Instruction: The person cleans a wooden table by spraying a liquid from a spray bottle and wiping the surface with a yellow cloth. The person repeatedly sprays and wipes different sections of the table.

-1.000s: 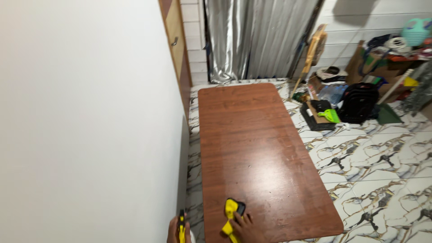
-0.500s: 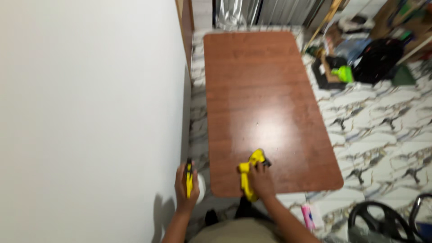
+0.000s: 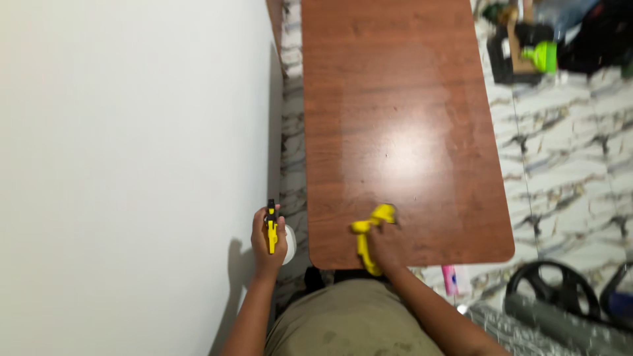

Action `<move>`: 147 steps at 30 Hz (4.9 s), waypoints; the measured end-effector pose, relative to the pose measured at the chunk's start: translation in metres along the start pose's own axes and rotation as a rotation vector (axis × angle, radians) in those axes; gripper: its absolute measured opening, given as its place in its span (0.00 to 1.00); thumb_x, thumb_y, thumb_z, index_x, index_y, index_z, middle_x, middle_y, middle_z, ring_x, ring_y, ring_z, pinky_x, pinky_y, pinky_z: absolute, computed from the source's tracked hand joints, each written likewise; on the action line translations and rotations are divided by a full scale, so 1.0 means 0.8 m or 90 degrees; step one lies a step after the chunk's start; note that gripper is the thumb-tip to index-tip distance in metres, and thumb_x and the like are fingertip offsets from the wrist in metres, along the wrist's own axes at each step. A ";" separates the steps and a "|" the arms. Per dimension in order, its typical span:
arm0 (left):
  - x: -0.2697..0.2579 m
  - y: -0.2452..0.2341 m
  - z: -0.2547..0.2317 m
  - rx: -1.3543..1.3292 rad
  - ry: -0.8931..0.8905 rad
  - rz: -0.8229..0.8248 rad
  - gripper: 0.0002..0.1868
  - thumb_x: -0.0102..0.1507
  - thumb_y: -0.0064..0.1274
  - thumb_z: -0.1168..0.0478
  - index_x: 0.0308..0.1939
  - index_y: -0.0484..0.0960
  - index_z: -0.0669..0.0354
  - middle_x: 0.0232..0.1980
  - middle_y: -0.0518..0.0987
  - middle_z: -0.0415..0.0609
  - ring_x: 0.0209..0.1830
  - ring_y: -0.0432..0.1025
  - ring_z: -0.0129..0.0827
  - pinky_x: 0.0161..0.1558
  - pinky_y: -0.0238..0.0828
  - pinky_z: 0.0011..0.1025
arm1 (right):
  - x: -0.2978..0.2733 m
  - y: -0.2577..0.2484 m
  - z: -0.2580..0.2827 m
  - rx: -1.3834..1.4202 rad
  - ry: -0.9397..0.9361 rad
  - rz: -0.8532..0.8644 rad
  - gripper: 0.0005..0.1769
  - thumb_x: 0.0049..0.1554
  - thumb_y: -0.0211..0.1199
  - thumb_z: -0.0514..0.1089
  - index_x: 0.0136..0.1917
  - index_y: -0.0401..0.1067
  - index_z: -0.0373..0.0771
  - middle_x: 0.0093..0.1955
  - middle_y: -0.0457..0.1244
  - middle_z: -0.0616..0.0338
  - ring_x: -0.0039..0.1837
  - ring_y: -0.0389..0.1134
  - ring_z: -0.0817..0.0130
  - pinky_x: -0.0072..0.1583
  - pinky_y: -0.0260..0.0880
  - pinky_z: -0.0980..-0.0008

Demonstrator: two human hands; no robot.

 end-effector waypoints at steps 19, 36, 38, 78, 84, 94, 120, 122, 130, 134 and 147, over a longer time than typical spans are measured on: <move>-0.009 0.003 0.002 -0.019 -0.062 0.073 0.17 0.71 0.49 0.68 0.63 0.69 0.65 0.56 0.76 0.47 0.34 0.70 0.23 0.40 0.72 0.24 | -0.092 -0.003 -0.115 -0.258 0.160 -0.147 0.19 0.50 0.58 0.43 0.52 0.75 0.32 0.45 0.65 0.38 0.46 0.67 0.42 0.48 0.67 0.46; -0.043 -0.010 -0.008 -0.045 -0.053 0.055 0.16 0.71 0.48 0.68 0.63 0.68 0.66 0.58 0.75 0.47 0.35 0.69 0.23 0.41 0.72 0.23 | -0.111 0.024 -0.179 -0.069 0.191 -0.102 0.10 0.56 0.57 0.40 0.49 0.72 0.33 0.51 0.64 0.37 0.53 0.66 0.40 0.55 0.66 0.41; -0.052 -0.021 -0.010 -0.057 -0.045 0.050 0.16 0.71 0.47 0.68 0.63 0.67 0.66 0.59 0.75 0.47 0.36 0.69 0.23 0.43 0.72 0.23 | -0.129 0.017 -0.215 0.000 0.325 -0.170 0.09 0.59 0.56 0.40 0.50 0.71 0.32 0.52 0.63 0.36 0.53 0.65 0.40 0.54 0.66 0.45; -0.026 0.166 -0.144 -0.112 0.052 0.110 0.16 0.71 0.48 0.68 0.62 0.69 0.70 0.58 0.76 0.54 0.32 0.70 0.25 0.39 0.74 0.27 | -0.076 -0.017 -0.209 0.231 0.160 -0.056 0.23 0.59 0.52 0.50 0.66 0.65 0.44 0.65 0.61 0.41 0.60 0.67 0.40 0.63 0.65 0.38; -0.032 0.176 -0.142 -0.103 0.041 0.124 0.13 0.72 0.49 0.68 0.60 0.72 0.68 0.59 0.74 0.52 0.34 0.70 0.25 0.41 0.74 0.26 | -0.117 0.046 -0.268 0.000 0.158 -0.081 0.32 0.58 0.57 0.49 0.73 0.65 0.37 0.78 0.50 0.33 0.73 0.55 0.34 0.70 0.51 0.34; -0.030 0.168 -0.132 -0.162 0.027 0.105 0.16 0.71 0.48 0.68 0.62 0.69 0.68 0.59 0.76 0.52 0.33 0.71 0.24 0.40 0.74 0.26 | -0.094 0.003 -0.276 -0.032 0.197 -0.103 0.33 0.58 0.59 0.51 0.73 0.65 0.34 0.73 0.56 0.35 0.76 0.57 0.39 0.75 0.44 0.34; -0.029 0.004 -0.072 -0.113 -0.005 -0.043 0.17 0.71 0.49 0.66 0.63 0.68 0.69 0.53 0.78 0.50 0.32 0.69 0.24 0.38 0.71 0.25 | -0.012 0.081 -0.144 -0.160 -0.037 0.047 0.27 0.61 0.52 0.49 0.69 0.67 0.33 0.73 0.57 0.34 0.74 0.56 0.38 0.75 0.44 0.33; -0.027 -0.007 -0.065 -0.118 -0.027 -0.039 0.17 0.71 0.49 0.65 0.62 0.68 0.69 0.54 0.78 0.49 0.31 0.70 0.24 0.37 0.71 0.24 | 0.006 0.056 -0.175 -0.141 0.109 0.019 0.29 0.60 0.52 0.50 0.69 0.67 0.32 0.72 0.57 0.33 0.74 0.56 0.38 0.75 0.45 0.34; -0.030 -0.048 -0.063 -0.082 -0.034 -0.034 0.16 0.71 0.49 0.66 0.61 0.71 0.69 0.50 0.78 0.50 0.31 0.71 0.24 0.37 0.72 0.23 | 0.004 0.084 -0.056 -0.149 -0.092 0.078 0.26 0.65 0.50 0.50 0.71 0.63 0.35 0.76 0.56 0.39 0.76 0.57 0.42 0.79 0.46 0.38; -0.025 -0.069 -0.060 -0.064 -0.019 -0.047 0.14 0.71 0.49 0.67 0.59 0.72 0.67 0.53 0.80 0.48 0.30 0.72 0.23 0.35 0.71 0.23 | 0.013 0.018 -0.078 -0.042 0.204 -0.087 0.31 0.62 0.52 0.51 0.74 0.61 0.35 0.76 0.55 0.34 0.69 0.60 0.38 0.71 0.45 0.32; -0.036 -0.077 -0.033 -0.087 -0.029 -0.021 0.16 0.70 0.50 0.65 0.61 0.70 0.66 0.53 0.80 0.46 0.30 0.71 0.22 0.35 0.72 0.22 | 0.027 0.082 0.026 -0.024 0.066 -0.059 0.32 0.63 0.50 0.47 0.76 0.59 0.29 0.77 0.52 0.28 0.67 0.59 0.29 0.69 0.54 0.38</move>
Point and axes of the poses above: each hand's wrist, its own x-axis towards the middle knuckle, its own y-axis out of the palm, z = x × y, the point moved 7 cm from there along x, towards the middle knuckle
